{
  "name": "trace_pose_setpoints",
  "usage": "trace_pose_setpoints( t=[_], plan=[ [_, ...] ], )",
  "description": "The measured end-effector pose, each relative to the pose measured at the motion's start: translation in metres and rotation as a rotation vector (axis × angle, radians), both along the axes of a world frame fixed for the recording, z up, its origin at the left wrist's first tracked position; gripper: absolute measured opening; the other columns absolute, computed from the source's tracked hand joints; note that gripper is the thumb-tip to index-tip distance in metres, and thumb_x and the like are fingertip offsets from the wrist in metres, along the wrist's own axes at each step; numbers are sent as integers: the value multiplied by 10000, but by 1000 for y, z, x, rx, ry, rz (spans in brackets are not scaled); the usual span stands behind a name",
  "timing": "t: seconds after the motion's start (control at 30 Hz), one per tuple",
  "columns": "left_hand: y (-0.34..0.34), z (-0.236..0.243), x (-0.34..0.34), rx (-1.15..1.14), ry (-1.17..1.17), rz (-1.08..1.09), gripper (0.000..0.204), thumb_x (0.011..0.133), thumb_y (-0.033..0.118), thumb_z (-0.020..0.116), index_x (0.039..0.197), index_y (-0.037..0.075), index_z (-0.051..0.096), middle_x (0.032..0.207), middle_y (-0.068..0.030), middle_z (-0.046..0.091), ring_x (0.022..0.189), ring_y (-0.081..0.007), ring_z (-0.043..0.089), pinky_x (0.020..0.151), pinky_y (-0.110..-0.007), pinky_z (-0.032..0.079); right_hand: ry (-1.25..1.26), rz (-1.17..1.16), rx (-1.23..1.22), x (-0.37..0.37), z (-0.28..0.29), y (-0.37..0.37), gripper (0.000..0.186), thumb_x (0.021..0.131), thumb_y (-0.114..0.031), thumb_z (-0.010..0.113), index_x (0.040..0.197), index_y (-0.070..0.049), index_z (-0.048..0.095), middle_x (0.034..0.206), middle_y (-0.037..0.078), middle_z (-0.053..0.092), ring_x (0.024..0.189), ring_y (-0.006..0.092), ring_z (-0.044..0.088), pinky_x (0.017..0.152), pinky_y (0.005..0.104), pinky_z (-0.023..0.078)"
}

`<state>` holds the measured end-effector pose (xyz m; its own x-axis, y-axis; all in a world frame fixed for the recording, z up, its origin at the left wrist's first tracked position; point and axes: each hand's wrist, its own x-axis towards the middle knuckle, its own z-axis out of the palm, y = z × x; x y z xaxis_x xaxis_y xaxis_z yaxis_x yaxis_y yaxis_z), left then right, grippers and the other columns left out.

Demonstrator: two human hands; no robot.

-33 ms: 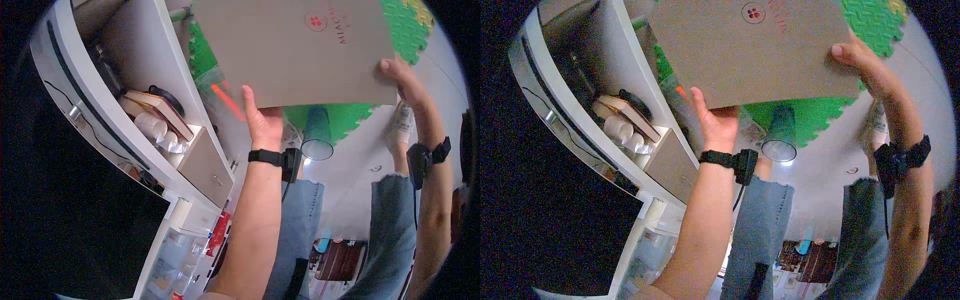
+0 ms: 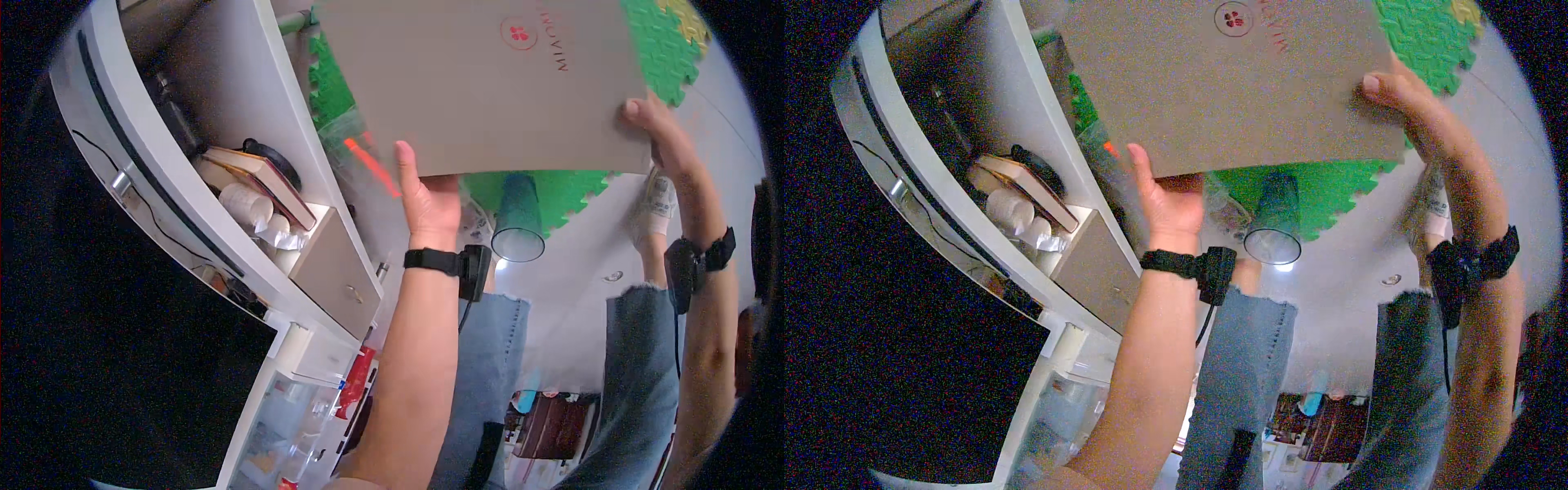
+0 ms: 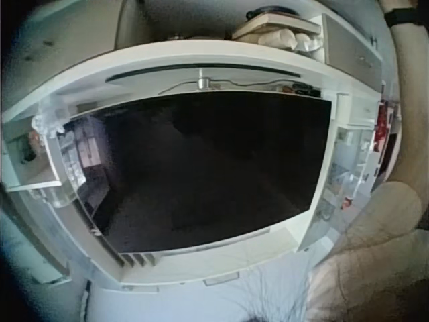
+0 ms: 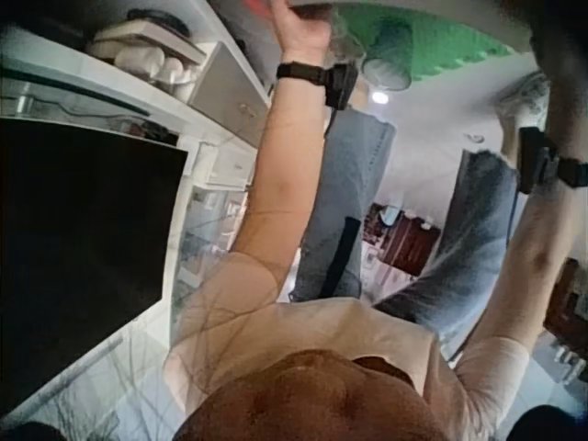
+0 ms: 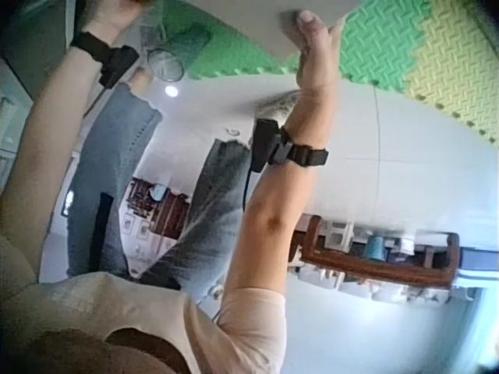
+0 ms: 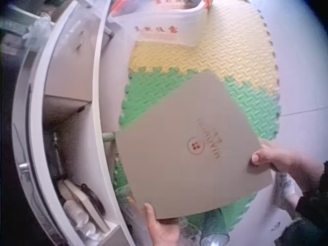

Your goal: Searching through cabinets and drawers to find a screwdriver, then using it to unscrew the base of an appliance.

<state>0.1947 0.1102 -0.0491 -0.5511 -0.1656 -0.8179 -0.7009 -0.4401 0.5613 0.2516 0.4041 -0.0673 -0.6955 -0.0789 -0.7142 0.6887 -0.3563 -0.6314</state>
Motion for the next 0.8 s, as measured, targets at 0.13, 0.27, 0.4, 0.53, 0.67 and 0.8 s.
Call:
trace_pose_setpoints(
  t=[0.13,0.27,0.4,0.53,0.67,0.8],
  plan=[
    [-11,16,-9,12,74,-74,613,760,372,721,1256,170,423,1179,17,491,1085,-151,480,900,-337,431,-169,-102,-28,38,-13,8,672,774,-448,598,1264,-22,422,1125,90,547,980,161,550,812,295,465],
    [-6,29,1,-68,86,-142,587,762,442,689,1207,110,499,1177,-27,558,1080,-201,525,915,-365,436,-164,-101,-42,66,8,24,592,694,-501,685,1043,-48,531,919,43,597,867,151,561,774,316,451],
    [-26,71,-11,-87,183,-210,617,772,466,663,1253,133,465,1231,-27,524,1134,-210,489,958,-384,406,-188,-193,-179,57,20,-5,683,714,-499,675,1106,45,542,1014,123,617,880,207,634,740,322,533],
    [-8,112,-2,3,329,-106,656,807,498,591,1320,147,383,1349,-30,405,1227,-252,393,1011,-477,324,-225,-276,-238,41,45,-3,714,695,-489,708,1123,55,534,1046,154,615,897,237,637,757,346,540],
    [2,151,56,63,102,-30,753,838,411,571,1427,171,168,1450,-47,199,1304,-290,276,1046,-471,275,-194,-263,-138,16,49,-9,668,643,-545,667,1018,1,588,901,110,639,771,219,632,666,374,521],
    [14,151,103,76,-175,-58,644,853,333,539,1392,103,271,1443,-83,274,1295,-302,321,1013,-464,330,10,-208,-289,-29,52,-19,619,752,-461,639,1091,47,541,1012,145,620,876,234,637,757,344,538]
  ],
)
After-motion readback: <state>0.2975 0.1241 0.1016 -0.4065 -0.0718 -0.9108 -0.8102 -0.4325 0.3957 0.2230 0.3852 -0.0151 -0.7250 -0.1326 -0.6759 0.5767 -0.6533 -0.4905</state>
